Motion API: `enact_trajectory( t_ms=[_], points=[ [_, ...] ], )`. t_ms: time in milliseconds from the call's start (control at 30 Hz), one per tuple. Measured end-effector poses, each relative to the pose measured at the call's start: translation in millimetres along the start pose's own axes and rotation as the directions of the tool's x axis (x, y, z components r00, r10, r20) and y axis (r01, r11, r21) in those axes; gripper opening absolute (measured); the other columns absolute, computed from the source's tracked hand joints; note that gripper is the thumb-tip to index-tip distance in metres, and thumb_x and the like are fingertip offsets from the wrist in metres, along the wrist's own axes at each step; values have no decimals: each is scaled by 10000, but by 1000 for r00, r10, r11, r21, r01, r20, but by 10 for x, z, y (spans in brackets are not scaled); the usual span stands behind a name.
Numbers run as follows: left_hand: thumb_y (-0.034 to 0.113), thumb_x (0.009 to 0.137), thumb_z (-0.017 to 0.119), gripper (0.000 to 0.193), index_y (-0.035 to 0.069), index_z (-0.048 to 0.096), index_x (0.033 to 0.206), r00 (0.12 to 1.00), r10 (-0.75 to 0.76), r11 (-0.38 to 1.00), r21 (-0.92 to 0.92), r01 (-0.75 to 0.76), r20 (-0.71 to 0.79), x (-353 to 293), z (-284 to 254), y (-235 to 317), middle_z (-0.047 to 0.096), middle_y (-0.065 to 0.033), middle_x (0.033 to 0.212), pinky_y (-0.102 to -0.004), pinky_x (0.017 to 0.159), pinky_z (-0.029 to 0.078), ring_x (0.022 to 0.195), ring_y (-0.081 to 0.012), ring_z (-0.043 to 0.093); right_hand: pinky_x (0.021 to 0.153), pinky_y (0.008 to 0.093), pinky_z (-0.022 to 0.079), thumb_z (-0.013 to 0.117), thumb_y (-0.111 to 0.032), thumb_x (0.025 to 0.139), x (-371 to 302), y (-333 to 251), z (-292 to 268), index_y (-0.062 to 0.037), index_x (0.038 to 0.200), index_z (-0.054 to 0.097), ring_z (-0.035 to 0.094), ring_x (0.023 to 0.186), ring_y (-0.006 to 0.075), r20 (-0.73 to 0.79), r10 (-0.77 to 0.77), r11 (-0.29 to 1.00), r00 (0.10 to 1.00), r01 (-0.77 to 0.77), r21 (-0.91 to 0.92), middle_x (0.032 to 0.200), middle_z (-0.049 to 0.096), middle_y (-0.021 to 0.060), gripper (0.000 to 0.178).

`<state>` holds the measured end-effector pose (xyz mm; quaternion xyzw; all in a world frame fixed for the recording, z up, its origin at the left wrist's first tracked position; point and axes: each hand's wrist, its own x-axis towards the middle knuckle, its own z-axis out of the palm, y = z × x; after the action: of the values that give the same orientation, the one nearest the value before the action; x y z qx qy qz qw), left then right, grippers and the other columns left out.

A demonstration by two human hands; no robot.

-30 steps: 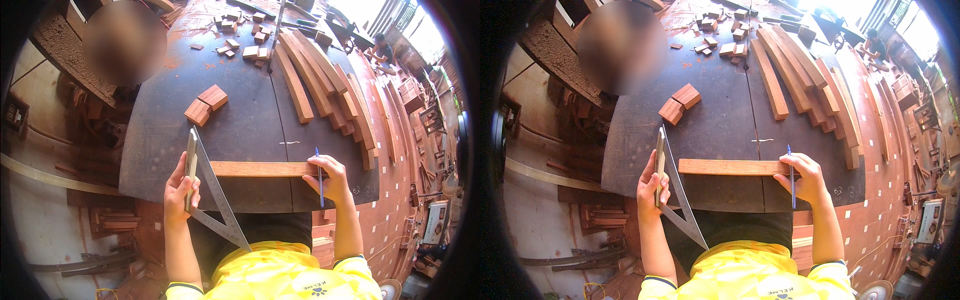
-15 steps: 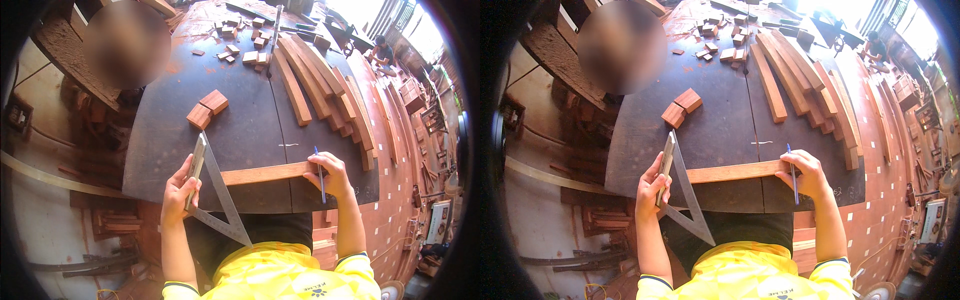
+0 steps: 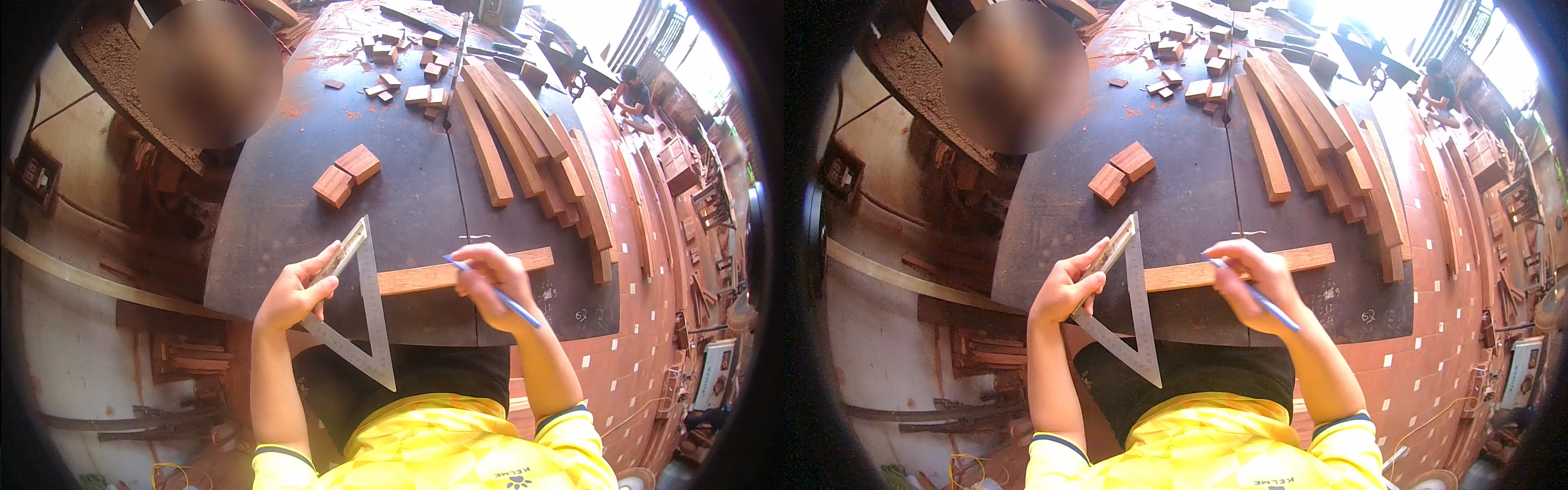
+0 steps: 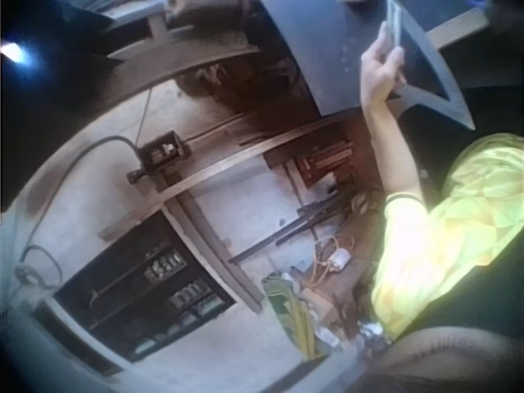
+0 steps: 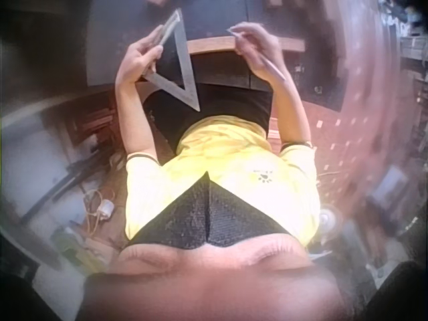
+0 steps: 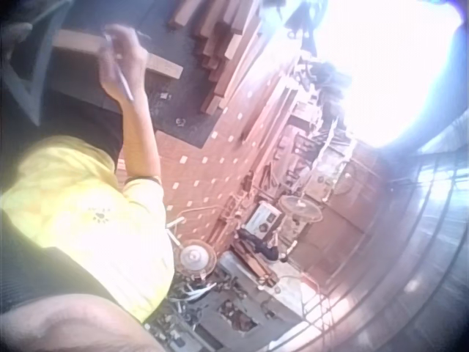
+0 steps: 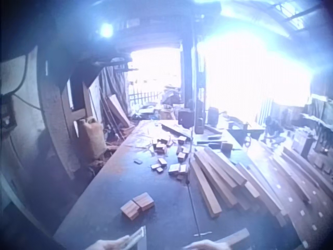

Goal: The person uses a triangular ruler and a pen to mark lines on small wooden planks on a workbench. The person repeatedly positions the ruler, draws lines, and repositions the wood to mark multiple pieces in a workshop setting.

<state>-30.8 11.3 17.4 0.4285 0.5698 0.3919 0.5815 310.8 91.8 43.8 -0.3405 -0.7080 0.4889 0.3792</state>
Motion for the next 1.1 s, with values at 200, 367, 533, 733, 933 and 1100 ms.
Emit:
enact_trajectory(
  t_ms=[200, 367, 533, 733, 933, 1100],
  points=[
    [58, 986, 701, 622, 145, 532, 1578, 998, -64, 998, -8, 64, -14, -5, 39, 41, 606, 13, 846, -228, 528, 486, 560, -60, 512, 717, 260, 553, 702, -35, 884, 435, 84, 479, -3, 963, 684, 682, 804, 100, 292, 93, 989, 952, -121, 81, 850, 717, 64, 87],
    [43, 974, 710, 635, 149, 537, 1575, 995, -85, 996, 25, 87, -47, -51, 96, 121, 620, 12, 854, -236, 531, 484, 551, -62, 514, 694, 269, 539, 697, -60, 893, 469, 296, 604, -3, 938, 667, 629, 782, 81, 243, 109, 972, 964, -154, 175, 843, 696, 43, 78],
    [1, 950, 723, 665, 126, 533, 1574, 992, -113, 991, 62, 116, -58, -53, 98, 200, 657, 21, 943, -214, 512, 493, 632, -33, 512, 661, 253, 515, 710, -55, 869, 436, 367, 572, -15, 907, 665, 614, 747, 76, 259, 167, 941, 951, -232, 245, 805, 672, 31, 71],
    [37, 965, 727, 631, 118, 543, 1563, 990, -119, 981, 143, 130, -80, -66, 140, 330, 719, -32, 1027, -238, 539, 488, 600, -52, 504, 615, 240, 504, 716, -9, 848, 446, 268, 658, 2, 887, 686, 618, 687, 69, 199, 89, 992, 976, -104, 66, 763, 694, 39, 51],
    [40, 961, 732, 610, 109, 567, 1544, 988, -120, 975, 173, 136, -100, -85, 172, 422, 742, -46, 1109, -244, 543, 488, 622, -58, 524, 607, 254, 516, 717, -25, 841, 456, 268, 667, 2, 882, 685, 628, 664, 88, 194, 81, 996, 978, -89, 32, 754, 696, 65, 59],
    [43, 960, 732, 609, 106, 567, 1543, 987, -126, 972, 189, 142, -96, -81, 172, 449, 750, -58, 1111, -249, 543, 489, 606, -59, 528, 606, 262, 522, 718, -33, 838, 452, 260, 672, 3, 883, 682, 635, 656, 105, 179, 48, 999, 983, -50, 5, 752, 694, 76, 68]
  ],
)
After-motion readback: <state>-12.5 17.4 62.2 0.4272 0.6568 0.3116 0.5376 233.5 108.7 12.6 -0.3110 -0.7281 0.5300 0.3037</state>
